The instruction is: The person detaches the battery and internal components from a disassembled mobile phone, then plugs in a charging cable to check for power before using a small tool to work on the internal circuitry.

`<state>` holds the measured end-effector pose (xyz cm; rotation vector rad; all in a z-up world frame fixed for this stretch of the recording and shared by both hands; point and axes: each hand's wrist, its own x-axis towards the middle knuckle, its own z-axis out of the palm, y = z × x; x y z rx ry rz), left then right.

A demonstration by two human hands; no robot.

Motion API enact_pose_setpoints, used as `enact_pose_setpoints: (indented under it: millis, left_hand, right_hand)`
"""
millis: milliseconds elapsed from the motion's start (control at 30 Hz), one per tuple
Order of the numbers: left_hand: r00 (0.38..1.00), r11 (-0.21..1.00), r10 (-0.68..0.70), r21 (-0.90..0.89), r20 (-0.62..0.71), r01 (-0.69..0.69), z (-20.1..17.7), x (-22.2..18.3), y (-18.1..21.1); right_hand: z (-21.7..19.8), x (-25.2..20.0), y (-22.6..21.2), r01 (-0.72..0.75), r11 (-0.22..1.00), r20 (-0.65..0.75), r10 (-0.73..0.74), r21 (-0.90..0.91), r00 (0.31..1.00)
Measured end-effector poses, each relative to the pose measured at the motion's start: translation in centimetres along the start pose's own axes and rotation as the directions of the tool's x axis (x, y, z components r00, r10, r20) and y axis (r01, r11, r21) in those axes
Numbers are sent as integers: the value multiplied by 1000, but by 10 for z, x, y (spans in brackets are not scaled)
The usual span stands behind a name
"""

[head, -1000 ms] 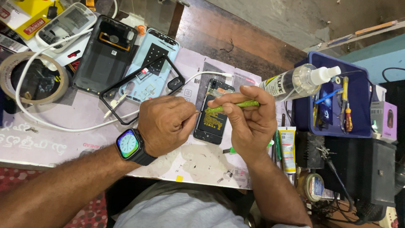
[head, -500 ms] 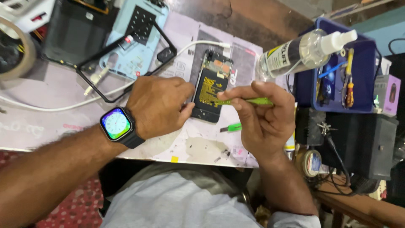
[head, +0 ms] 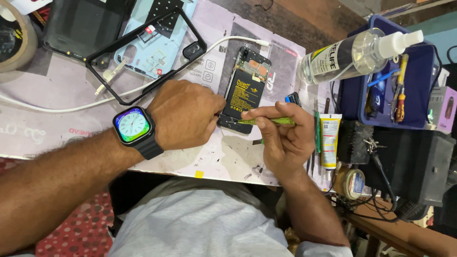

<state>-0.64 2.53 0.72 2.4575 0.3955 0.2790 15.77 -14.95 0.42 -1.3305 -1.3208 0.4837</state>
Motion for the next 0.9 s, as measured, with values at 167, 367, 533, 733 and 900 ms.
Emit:
enact_pose_setpoints:
  millis: [167, 367, 533, 733, 900]
  left_hand:
    - [1000, 1000, -25, -6, -7, 25, 3, 2, -1]
    - [999, 999, -46, -5, -2, 46, 3, 3, 0]
    - [999, 999, -33, 0, -14, 33, 2, 3, 0]
    - [999, 999, -50, 0, 12, 50, 1, 3, 0]
    - [999, 999, -47, -14, 12, 47, 0, 3, 0]
  right_hand:
    - [2, -1, 5, -1, 999, 25, 0, 38, 1000]
    - [3, 2, 5, 20, 999, 42, -21, 35, 999]
    - [3, 2, 6, 20, 999, 50, -21, 29, 999]
    - [3, 2, 6, 19, 1000, 56, -20, 17, 998]
    - [4, 1, 5, 15, 1000, 48, -16, 23, 999]
